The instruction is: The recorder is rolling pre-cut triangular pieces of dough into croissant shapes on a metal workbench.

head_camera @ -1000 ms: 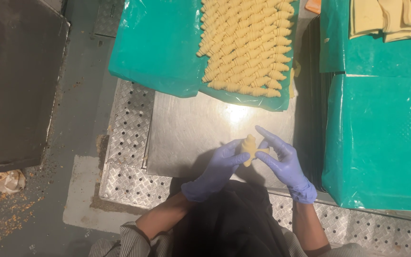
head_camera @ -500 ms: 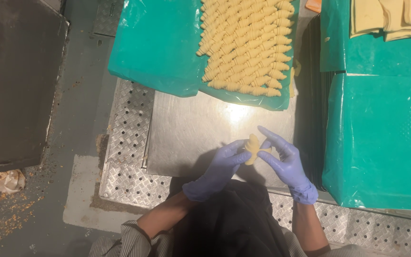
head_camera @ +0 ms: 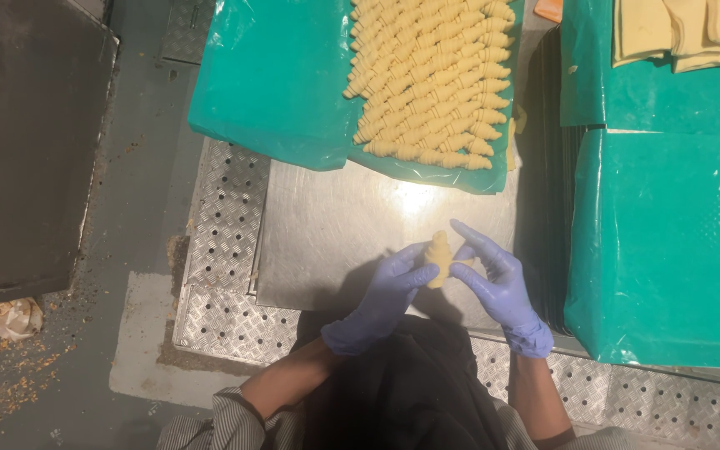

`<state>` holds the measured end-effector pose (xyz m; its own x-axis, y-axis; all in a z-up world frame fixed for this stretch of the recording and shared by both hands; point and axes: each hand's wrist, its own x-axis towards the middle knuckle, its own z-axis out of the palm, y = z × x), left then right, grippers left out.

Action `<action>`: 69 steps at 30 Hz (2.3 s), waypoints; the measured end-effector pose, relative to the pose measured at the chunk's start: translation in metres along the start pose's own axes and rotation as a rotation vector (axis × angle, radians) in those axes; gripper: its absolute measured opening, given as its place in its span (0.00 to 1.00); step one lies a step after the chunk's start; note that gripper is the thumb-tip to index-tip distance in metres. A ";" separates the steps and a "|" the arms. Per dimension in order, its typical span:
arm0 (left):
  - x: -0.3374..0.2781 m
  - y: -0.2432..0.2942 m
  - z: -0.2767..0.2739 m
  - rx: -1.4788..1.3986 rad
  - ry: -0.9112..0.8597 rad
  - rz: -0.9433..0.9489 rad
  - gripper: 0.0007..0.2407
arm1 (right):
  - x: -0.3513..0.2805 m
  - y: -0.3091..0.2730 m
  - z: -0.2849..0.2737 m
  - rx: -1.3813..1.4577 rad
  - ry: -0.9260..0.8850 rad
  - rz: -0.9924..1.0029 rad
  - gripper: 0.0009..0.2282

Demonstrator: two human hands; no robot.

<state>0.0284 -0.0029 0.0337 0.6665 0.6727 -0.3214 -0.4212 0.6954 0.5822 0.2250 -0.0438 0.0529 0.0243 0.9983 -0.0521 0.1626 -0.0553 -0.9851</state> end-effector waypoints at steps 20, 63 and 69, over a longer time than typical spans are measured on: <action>0.000 0.000 0.000 0.019 -0.003 -0.028 0.24 | 0.000 -0.001 -0.001 -0.074 0.005 0.002 0.28; 0.012 -0.009 -0.015 0.027 -0.015 -0.044 0.22 | 0.007 0.035 0.003 0.119 0.079 0.110 0.22; 0.019 -0.002 -0.012 0.039 -0.006 -0.032 0.21 | 0.016 0.036 0.015 0.089 0.165 0.037 0.22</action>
<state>0.0352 0.0115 0.0176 0.6828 0.6486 -0.3364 -0.3751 0.7063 0.6004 0.2161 -0.0293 0.0145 0.1917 0.9791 -0.0684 0.0706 -0.0832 -0.9940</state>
